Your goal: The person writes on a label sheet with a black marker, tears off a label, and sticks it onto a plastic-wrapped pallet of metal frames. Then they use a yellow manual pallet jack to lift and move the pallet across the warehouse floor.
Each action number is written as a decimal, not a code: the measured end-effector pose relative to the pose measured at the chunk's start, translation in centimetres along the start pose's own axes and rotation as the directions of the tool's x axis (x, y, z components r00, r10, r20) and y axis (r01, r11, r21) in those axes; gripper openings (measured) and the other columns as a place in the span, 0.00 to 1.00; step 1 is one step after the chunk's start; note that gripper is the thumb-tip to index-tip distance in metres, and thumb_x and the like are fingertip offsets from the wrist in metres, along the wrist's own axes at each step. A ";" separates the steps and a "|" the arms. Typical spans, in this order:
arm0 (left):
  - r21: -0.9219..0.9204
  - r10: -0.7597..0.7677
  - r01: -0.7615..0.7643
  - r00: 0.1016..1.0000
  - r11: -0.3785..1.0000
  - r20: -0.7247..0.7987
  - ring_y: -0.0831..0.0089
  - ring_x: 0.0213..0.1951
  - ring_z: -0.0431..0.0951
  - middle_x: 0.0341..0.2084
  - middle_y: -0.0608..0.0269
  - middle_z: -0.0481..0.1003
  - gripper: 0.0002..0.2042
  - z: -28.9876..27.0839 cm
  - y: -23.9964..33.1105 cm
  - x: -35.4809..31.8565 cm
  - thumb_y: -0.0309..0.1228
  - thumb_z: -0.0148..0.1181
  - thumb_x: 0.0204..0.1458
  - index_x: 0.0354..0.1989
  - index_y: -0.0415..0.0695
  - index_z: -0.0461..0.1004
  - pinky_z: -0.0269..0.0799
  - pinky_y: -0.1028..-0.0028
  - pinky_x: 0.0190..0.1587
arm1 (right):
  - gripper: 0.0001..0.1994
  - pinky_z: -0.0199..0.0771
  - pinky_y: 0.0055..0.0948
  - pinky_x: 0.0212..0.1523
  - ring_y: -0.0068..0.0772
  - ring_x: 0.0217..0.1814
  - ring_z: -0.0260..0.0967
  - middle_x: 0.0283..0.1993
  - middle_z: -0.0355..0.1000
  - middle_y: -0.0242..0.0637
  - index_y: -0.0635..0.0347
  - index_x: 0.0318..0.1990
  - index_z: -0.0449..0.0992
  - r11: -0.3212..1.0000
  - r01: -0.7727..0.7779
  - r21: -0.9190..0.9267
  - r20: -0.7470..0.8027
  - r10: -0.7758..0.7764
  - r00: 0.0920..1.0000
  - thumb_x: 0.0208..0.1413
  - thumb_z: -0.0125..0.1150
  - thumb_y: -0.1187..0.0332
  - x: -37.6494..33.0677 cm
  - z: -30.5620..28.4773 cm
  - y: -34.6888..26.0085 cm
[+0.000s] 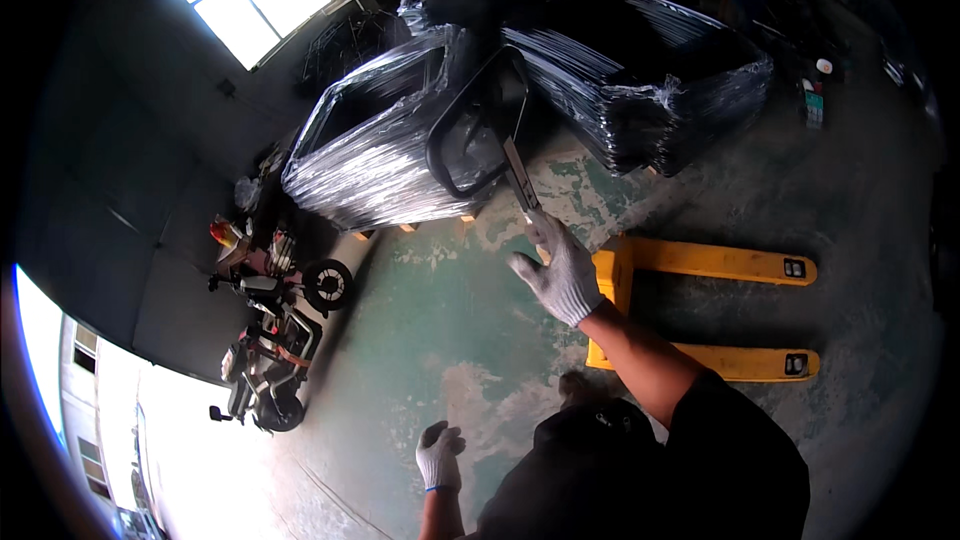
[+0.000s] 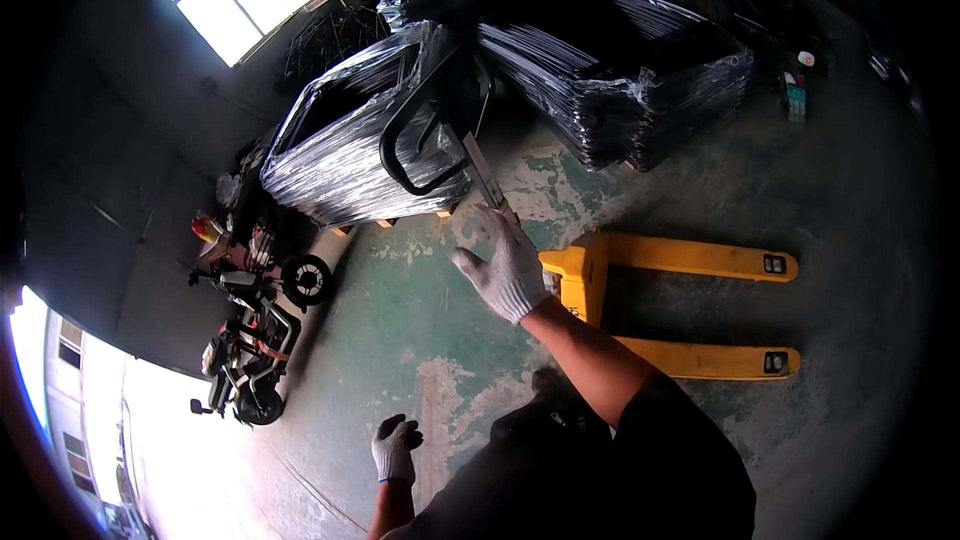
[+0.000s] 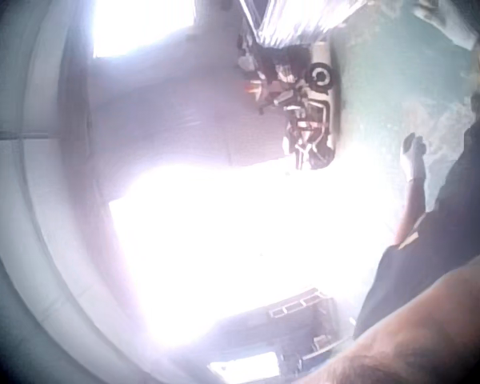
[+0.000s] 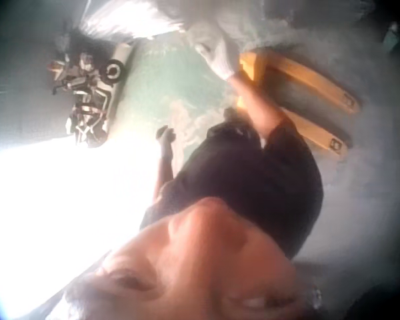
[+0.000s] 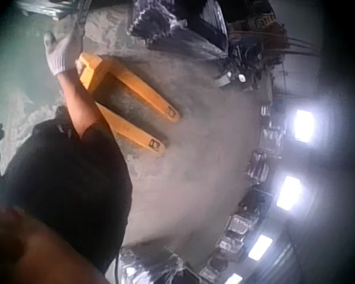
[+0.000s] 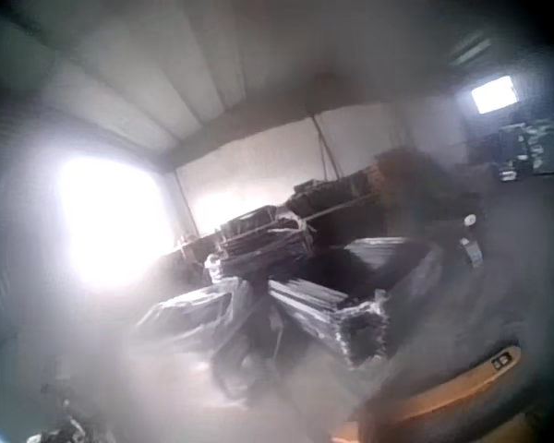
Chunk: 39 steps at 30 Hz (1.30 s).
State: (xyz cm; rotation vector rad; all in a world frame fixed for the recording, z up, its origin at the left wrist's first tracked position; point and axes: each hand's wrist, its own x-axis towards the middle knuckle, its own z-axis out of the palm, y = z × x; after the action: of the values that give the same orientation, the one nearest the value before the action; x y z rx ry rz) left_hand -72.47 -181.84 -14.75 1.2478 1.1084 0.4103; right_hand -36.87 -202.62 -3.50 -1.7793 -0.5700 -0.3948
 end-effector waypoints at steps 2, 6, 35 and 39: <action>0.041 0.043 -0.049 0.990 0.998 0.133 0.68 0.35 0.84 0.39 0.53 0.86 0.16 2.8 5.3 4.7 0.25 0.70 0.62 0.57 0.31 0.81 0.82 0.70 0.41 | 0.42 0.81 0.46 0.66 0.51 0.64 0.80 0.65 0.78 0.52 0.65 0.76 0.67 0.999 0.016 -0.029 -0.124 -0.020 0.992 0.59 0.84 0.60 5.4 4.4 0.2; 0.074 0.284 -0.300 0.943 0.951 0.174 0.66 0.39 0.88 0.42 0.51 0.88 0.14 8.0 15.9 15.0 0.24 0.63 0.70 0.61 0.35 0.81 0.86 0.67 0.43 | 0.53 0.77 0.56 0.70 0.70 0.68 0.76 0.68 0.73 0.70 0.72 0.80 0.59 0.998 0.008 -0.067 -0.254 -0.025 0.967 0.59 0.81 0.44 16.3 14.1 1.6; -0.697 0.314 -0.705 -0.637 0.135 0.705 0.62 0.45 0.89 0.47 0.49 0.86 0.19 57.4 47.6 36.7 0.09 0.61 0.50 0.49 0.36 0.84 0.84 0.69 0.48 | 0.14 0.86 0.34 0.42 0.40 0.38 0.87 0.40 0.85 0.44 0.61 0.43 0.85 0.557 -0.643 -0.525 -0.848 -0.408 0.339 0.51 0.82 0.80 19.7 2.0 6.2; -0.744 0.378 -0.663 -0.670 0.081 0.639 0.61 0.43 0.88 0.43 0.50 0.86 0.16 62.5 47.5 36.0 0.10 0.61 0.51 0.47 0.37 0.84 0.83 0.68 0.47 | 0.12 0.86 0.34 0.41 0.39 0.38 0.87 0.38 0.85 0.43 0.61 0.44 0.85 0.533 -0.683 -0.499 -0.860 -0.401 0.315 0.53 0.81 0.80 22.4 -1.1 8.9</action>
State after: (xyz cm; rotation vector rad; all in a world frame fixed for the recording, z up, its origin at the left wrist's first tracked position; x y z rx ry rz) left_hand 10.55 -172.20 6.81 1.8630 -1.4424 0.2762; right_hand -13.39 -201.64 1.76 -1.9852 0.9391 -1.7001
